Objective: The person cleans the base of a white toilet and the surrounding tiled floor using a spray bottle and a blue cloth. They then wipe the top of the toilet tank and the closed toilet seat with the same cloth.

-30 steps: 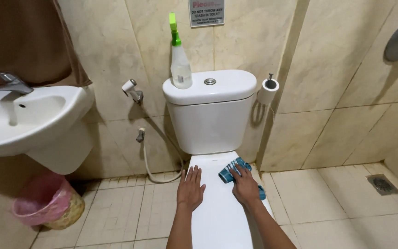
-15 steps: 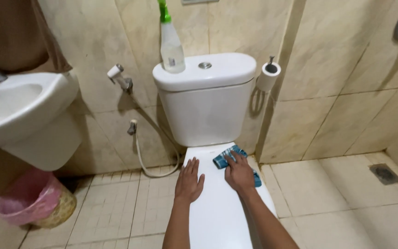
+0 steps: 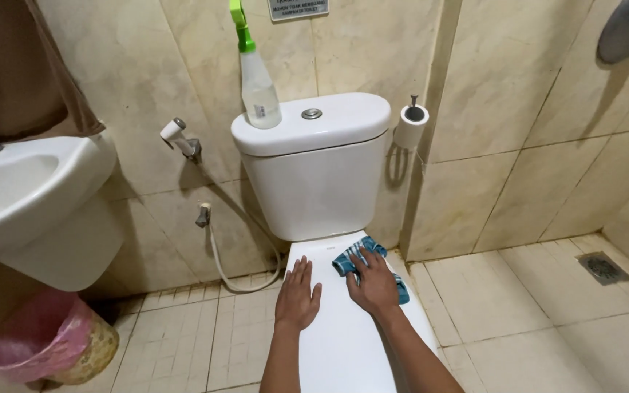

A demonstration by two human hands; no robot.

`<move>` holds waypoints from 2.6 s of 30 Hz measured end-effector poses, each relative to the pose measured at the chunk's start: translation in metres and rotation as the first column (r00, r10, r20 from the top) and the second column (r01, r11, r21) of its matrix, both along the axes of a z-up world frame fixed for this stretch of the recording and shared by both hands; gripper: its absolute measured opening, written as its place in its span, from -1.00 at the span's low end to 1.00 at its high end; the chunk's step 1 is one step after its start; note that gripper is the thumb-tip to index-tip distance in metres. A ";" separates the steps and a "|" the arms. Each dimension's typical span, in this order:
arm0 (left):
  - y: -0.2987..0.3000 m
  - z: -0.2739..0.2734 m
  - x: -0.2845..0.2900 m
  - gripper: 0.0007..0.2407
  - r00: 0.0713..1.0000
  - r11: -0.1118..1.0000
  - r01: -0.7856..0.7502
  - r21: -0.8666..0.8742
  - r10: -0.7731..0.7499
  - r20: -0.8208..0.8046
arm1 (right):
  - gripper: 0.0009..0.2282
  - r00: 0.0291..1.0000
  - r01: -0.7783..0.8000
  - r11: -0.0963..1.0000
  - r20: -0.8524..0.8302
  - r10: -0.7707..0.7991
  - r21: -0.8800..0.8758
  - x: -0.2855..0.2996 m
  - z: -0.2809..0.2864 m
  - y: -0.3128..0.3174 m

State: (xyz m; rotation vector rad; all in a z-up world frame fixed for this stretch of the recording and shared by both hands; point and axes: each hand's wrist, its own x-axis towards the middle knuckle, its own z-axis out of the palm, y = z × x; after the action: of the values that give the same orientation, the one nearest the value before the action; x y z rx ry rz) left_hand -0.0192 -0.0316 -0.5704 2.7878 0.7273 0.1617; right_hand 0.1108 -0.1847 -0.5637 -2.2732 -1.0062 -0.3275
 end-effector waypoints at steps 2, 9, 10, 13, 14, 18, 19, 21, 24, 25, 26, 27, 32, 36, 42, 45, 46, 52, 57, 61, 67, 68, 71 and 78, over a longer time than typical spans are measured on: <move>-0.001 0.001 -0.005 -0.44 1.000 1.000 -0.014 -0.028 0.014 -0.007 | -0.58 1.000 0.007 1.000 0.021 -0.007 0.026 -0.005 -0.002 0.001; 0.003 -0.008 -0.002 -0.43 1.000 1.000 0.004 -0.003 -0.004 0.023 | -0.61 0.999 -0.013 0.999 0.047 0.015 -0.032 -0.021 -0.001 0.012; 0.002 -0.009 -0.002 -0.43 1.000 1.000 0.000 -0.006 0.000 0.030 | -0.61 0.998 -0.042 0.999 0.036 0.043 -0.021 -0.023 -0.001 0.013; 0.001 -0.006 -0.004 -0.43 0.999 1.000 -0.005 -0.016 0.006 0.034 | -0.62 0.996 -0.084 0.996 0.006 0.084 -0.033 -0.021 0.005 0.010; -0.001 -0.006 -0.005 -0.42 0.999 1.000 -0.010 -0.023 0.011 0.031 | -0.63 0.995 -0.101 0.993 -0.013 0.100 -0.057 -0.019 0.007 0.008; -0.012 -0.002 -0.017 -0.41 0.999 0.999 -0.046 -0.026 0.047 0.008 | -0.64 1.000 -0.016 0.997 -0.005 0.016 -0.074 0.016 -0.016 -0.004; -0.017 0.000 -0.021 -0.39 0.999 0.998 -0.051 -0.023 0.051 -0.014 | -0.64 0.999 0.022 0.996 0.032 -0.019 -0.085 0.024 -0.020 -0.009; -0.024 0.003 -0.026 -0.38 0.998 0.998 -0.058 -0.022 0.057 -0.032 | -0.63 0.996 0.058 0.994 0.075 -0.051 -0.095 0.037 -0.028 -0.015; -0.032 0.004 -0.033 -0.36 0.997 0.998 -0.066 -0.014 0.065 -0.049 | -0.63 0.995 0.100 0.990 0.023 -0.098 -0.104 0.040 -0.039 -0.013; -0.031 0.004 -0.035 -0.35 0.997 0.998 -0.066 -0.009 0.066 -0.040 | -0.63 0.991 0.121 0.988 0.072 -0.114 -0.092 0.037 -0.041 -0.008; -0.031 0.004 -0.036 -0.35 0.997 0.998 -0.067 -0.004 0.067 -0.030 | -0.62 0.984 0.141 0.987 0.121 -0.131 -0.079 0.033 -0.044 -0.004; -0.030 0.002 -0.037 -0.35 0.998 0.998 -0.064 -0.004 0.064 -0.029 | -0.62 0.983 0.145 0.986 0.122 -0.134 -0.079 0.024 -0.044 0.005; -0.028 -0.005 -0.034 -0.37 0.998 0.997 -0.067 -0.032 0.068 0.009 | -0.61 0.995 -0.095 0.990 0.033 0.099 -0.103 -0.038 -0.007 0.029; -0.027 -0.007 -0.034 -0.38 0.999 0.999 -0.053 -0.002 0.053 0.009 | -0.62 0.988 -0.138 0.988 0.058 0.142 -0.066 -0.030 -0.005 0.016; -0.030 -0.001 -0.037 -0.38 0.997 0.997 -0.073 0.000 0.073 -0.038 | -0.62 0.998 -0.004 0.998 0.059 0.007 -0.056 -0.003 -0.017 -0.015; -0.032 0.005 -0.036 -0.37 0.996 0.997 -0.078 0.019 0.078 -0.042 | -0.63 0.996 0.081 0.995 0.037 -0.078 -0.058 -0.007 -0.023 -0.014; -0.031 0.007 -0.036 -0.35 0.994 0.995 -0.095 0.007 0.095 -0.049 | -0.63 0.989 0.128 0.990 0.077 -0.123 -0.064 -0.012 -0.027 -0.010; -0.028 0.001 -0.032 -0.33 0.990 0.991 -0.130 -0.024 0.129 -0.047 | -0.62 0.994 -0.069 0.996 0.077 0.073 -0.059 -0.059 -0.010 -0.012; -0.027 -0.008 -0.034 -0.34 0.990 0.991 -0.136 0.004 0.136 -0.026 | -0.64 0.986 -0.169 0.985 0.003 0.169 -0.044 -0.036 -0.008 -0.021; -0.040 -0.003 -0.040 -0.34 0.982 0.983 -0.180 -0.027 0.178 -0.060 | -0.64 1.000 0.027 0.997 0.005 -0.027 -0.071 0.006 -0.026 -0.027; -0.054 0.004 -0.053 -0.31 0.975 0.977 -0.215 -0.012 0.213 -0.067 | -0.64 0.985 0.146 0.987 0.108 -0.138 -0.067 0.029 -0.057 0.006; -0.054 0.005 -0.053 -0.30 0.976 0.977 -0.213 -0.020 0.211 -0.058 | -0.66 0.985 0.140 0.988 0.108 -0.132 -0.063 0.028 -0.060 0.012; -0.052 0.005 -0.050 -0.29 0.979 0.980 -0.199 -0.029 0.197 -0.051 | -0.62 0.995 -0.060 0.994 0.078 0.067 -0.090 -0.008 -0.035 0.021; -0.054 0.006 -0.052 -0.29 0.978 0.978 -0.204 -0.034 0.202 -0.046 | -0.65 0.957 -0.288 0.957 0.031 0.289 -0.030 -0.036 -0.003 0.015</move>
State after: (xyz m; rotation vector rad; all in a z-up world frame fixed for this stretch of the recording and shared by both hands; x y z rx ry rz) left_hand -0.0716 -0.0852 -0.5643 2.6842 1.0145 0.1258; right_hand 0.0752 -0.1697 -0.5666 -2.1093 -1.3470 -0.2319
